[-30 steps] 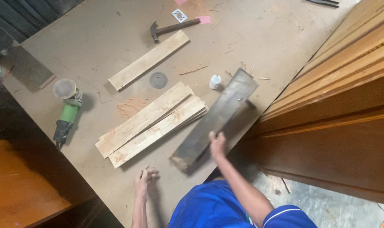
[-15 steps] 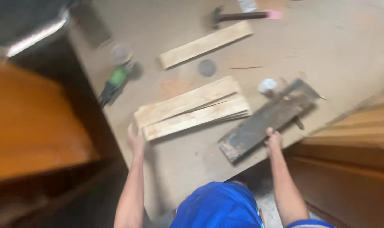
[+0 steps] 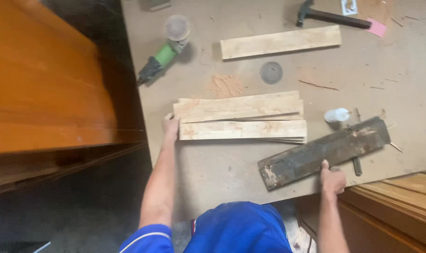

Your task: The person applies wood glue from a bottle onto various wooden planks, spreads the glue with their hands, and then uses a power sander on the edges and surfaces of the wood.

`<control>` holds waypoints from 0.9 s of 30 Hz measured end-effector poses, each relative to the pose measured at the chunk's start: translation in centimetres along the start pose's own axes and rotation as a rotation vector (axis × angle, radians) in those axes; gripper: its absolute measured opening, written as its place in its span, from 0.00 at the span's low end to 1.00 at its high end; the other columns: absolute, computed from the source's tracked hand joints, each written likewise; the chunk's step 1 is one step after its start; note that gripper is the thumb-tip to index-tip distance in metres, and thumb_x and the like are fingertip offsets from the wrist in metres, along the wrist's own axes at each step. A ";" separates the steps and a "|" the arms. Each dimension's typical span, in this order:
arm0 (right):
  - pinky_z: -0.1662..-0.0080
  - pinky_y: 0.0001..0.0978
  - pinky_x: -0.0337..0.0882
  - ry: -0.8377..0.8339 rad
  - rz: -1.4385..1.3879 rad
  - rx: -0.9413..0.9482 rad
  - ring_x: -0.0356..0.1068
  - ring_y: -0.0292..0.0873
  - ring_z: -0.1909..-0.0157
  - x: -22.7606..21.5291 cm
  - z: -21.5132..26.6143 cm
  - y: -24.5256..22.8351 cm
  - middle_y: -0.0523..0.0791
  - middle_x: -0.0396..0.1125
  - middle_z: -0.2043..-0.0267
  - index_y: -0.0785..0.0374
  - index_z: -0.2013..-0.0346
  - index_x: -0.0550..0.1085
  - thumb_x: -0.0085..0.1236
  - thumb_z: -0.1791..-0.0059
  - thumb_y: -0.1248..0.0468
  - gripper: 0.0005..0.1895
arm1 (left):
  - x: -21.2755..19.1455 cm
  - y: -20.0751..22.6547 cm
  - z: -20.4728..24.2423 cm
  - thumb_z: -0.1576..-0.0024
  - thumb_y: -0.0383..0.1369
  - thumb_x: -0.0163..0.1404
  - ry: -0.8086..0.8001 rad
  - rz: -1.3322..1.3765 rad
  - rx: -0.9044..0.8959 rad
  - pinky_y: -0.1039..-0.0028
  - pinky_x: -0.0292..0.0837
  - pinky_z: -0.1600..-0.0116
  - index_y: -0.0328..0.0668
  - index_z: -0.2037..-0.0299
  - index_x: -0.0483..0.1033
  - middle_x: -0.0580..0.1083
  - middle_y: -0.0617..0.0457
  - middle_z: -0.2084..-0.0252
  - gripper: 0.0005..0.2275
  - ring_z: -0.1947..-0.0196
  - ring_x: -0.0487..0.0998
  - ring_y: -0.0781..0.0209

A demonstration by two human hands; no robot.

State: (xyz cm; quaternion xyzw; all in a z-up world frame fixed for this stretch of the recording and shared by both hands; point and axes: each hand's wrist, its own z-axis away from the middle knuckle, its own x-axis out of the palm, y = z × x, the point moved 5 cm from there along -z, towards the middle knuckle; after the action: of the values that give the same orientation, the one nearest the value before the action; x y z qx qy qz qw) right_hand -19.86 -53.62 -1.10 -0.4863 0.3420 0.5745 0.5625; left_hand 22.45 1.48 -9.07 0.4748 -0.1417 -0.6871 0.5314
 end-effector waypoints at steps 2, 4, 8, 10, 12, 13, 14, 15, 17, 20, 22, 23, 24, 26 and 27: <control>0.45 0.56 0.68 0.126 -0.190 -0.091 0.73 0.65 0.46 -1.3 1.3 -2.4 0.61 0.75 0.54 0.70 0.48 0.79 0.62 0.46 0.46 0.28 | -0.5 0.3 0.4 0.45 0.38 0.58 -0.023 0.005 -0.001 0.58 0.69 0.35 0.42 0.40 0.78 0.75 0.42 0.40 0.22 0.37 0.73 0.43; 0.42 0.53 0.66 0.257 -0.380 -0.182 0.72 0.63 0.45 -2.7 2.0 -6.6 0.58 0.74 0.52 0.68 0.43 0.77 0.63 0.45 0.56 0.21 | -0.9 -0.2 -0.6 0.46 0.38 0.59 -0.049 0.008 0.001 0.58 0.69 0.36 0.43 0.40 0.77 0.75 0.42 0.40 0.22 0.37 0.73 0.43; 0.41 0.54 0.70 -0.218 -0.529 -0.227 0.68 0.62 0.39 -0.9 0.3 -16.7 0.63 0.66 0.39 0.71 0.34 0.68 0.60 0.46 0.63 0.27 | -3.0 1.9 -0.1 0.42 0.31 0.58 -0.145 0.078 0.147 0.65 0.75 0.51 0.37 0.43 0.77 0.76 0.39 0.50 0.17 0.51 0.77 0.52; 0.40 0.53 0.71 -0.297 -0.522 -0.218 0.67 0.62 0.36 1.6 -3.1 -20.0 0.64 0.63 0.35 0.70 0.32 0.66 0.61 0.48 0.61 0.32 | -5.5 5.7 3.1 0.42 0.30 0.58 -0.185 0.094 0.202 0.66 0.75 0.53 0.35 0.44 0.76 0.76 0.39 0.52 0.16 0.53 0.75 0.55; 0.47 0.49 0.75 -0.397 -0.615 -0.222 0.73 0.55 0.43 6.1 -8.3 -22.1 0.58 0.66 0.37 0.66 0.30 0.63 0.53 0.42 0.57 0.28 | -7.7 9.5 7.2 0.46 0.30 0.62 -0.317 0.076 0.275 0.74 0.75 0.60 0.34 0.47 0.76 0.76 0.47 0.57 0.18 0.61 0.74 0.63; 0.47 0.49 0.75 -0.399 -0.613 -0.207 0.73 0.55 0.43 6.6 -8.9 -22.6 0.58 0.66 0.37 0.66 0.30 0.63 0.53 0.42 0.57 0.28 | -8.2 9.6 8.2 0.46 0.30 0.62 -0.325 0.066 0.270 0.74 0.75 0.60 0.34 0.47 0.76 0.76 0.47 0.57 0.18 0.61 0.74 0.63; 0.59 0.45 0.76 -0.417 -0.605 -0.274 0.75 0.52 0.56 7.0 -9.7 -23.8 0.56 0.70 0.47 0.67 0.34 0.67 0.53 0.44 0.55 0.27 | -8.6 9.7 9.2 0.44 0.30 0.61 -0.329 0.024 0.261 0.78 0.72 0.65 0.36 0.48 0.75 0.76 0.49 0.58 0.16 0.65 0.73 0.65; 0.71 0.40 0.76 -0.435 -0.597 -0.341 0.77 0.48 0.70 7.3 -10.3 -25.0 0.53 0.73 0.58 0.68 0.39 0.71 0.54 0.46 0.54 0.26 | -9.2 9.8 10.2 0.43 0.29 0.60 -0.333 -0.019 0.252 0.81 0.70 0.71 0.37 0.49 0.74 0.76 0.52 0.59 0.14 0.68 0.72 0.68; 0.70 0.40 0.76 -0.367 -0.562 -0.358 0.77 0.47 0.71 7.2 -10.4 -24.9 0.51 0.74 0.65 0.63 0.47 0.76 0.55 0.47 0.51 0.21 | -8.6 8.5 11.4 0.42 0.30 0.60 -0.229 -0.141 0.261 0.74 0.74 0.68 0.39 0.48 0.76 0.78 0.49 0.57 0.13 0.65 0.77 0.61; 0.57 0.45 0.74 -0.208 -0.561 -0.366 0.76 0.50 0.60 3.4 -6.2 -24.4 0.51 0.75 0.63 0.60 0.55 0.81 0.58 0.48 0.48 0.19 | -8.2 8.2 14.8 0.40 0.29 0.57 -0.028 -0.205 0.268 0.60 0.72 0.49 0.32 0.40 0.72 0.74 0.36 0.46 0.19 0.49 0.76 0.46; 0.44 0.51 0.72 -0.116 -0.588 -0.346 0.75 0.55 0.47 1.5 -3.1 -22.0 0.53 0.76 0.55 0.62 0.55 0.81 0.60 0.47 0.48 0.20 | -7.9 8.0 17.8 0.40 0.27 0.55 0.059 -0.152 0.261 0.53 0.67 0.32 0.22 0.33 0.66 0.69 0.27 0.36 0.25 0.35 0.70 0.37; 0.43 0.52 0.71 -0.109 -0.626 -0.299 0.74 0.55 0.45 1.6 -2.1 -20.3 0.53 0.75 0.52 0.62 0.52 0.79 0.62 0.50 0.54 0.17 | -7.8 8.0 19.1 0.42 0.23 0.49 0.042 -0.060 0.287 0.56 0.66 0.31 0.30 0.33 0.67 0.69 0.33 0.35 0.24 0.34 0.70 0.41; 0.42 0.53 0.71 -0.099 -0.664 -0.250 0.73 0.56 0.44 1.7 -1.2 -18.4 0.53 0.74 0.49 0.61 0.49 0.78 0.63 0.52 0.59 0.18 | -7.5 8.0 20.5 0.44 0.19 0.44 0.022 0.031 0.312 0.59 0.64 0.30 0.38 0.32 0.69 0.70 0.39 0.33 0.26 0.33 0.69 0.45; 0.41 0.57 0.70 -0.085 -0.704 -0.268 0.70 0.62 0.41 1.3 0.7 -17.0 0.59 0.71 0.46 0.65 0.45 0.76 0.64 0.53 0.65 0.21 | -7.4 6.2 20.7 0.46 0.21 0.44 -0.008 0.005 0.288 0.56 0.64 0.30 0.43 0.30 0.66 0.67 0.41 0.31 0.29 0.33 0.69 0.43; 0.39 0.62 0.69 -0.070 -0.745 -0.288 0.68 0.68 0.39 1.0 1.6 -16.3 0.65 0.68 0.43 0.69 0.42 0.74 0.65 0.54 0.71 0.25 | -7.2 5.4 20.7 0.49 0.23 0.43 -0.037 -0.022 0.265 0.53 0.64 0.30 0.47 0.28 0.64 0.65 0.43 0.29 0.33 0.34 0.69 0.41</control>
State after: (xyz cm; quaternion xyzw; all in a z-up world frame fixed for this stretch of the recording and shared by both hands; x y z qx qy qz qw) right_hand -4.03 -49.63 0.98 -0.6309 0.0390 0.3895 0.6698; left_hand 8.96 -0.82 8.91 0.5296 -0.2357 -0.6768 0.4539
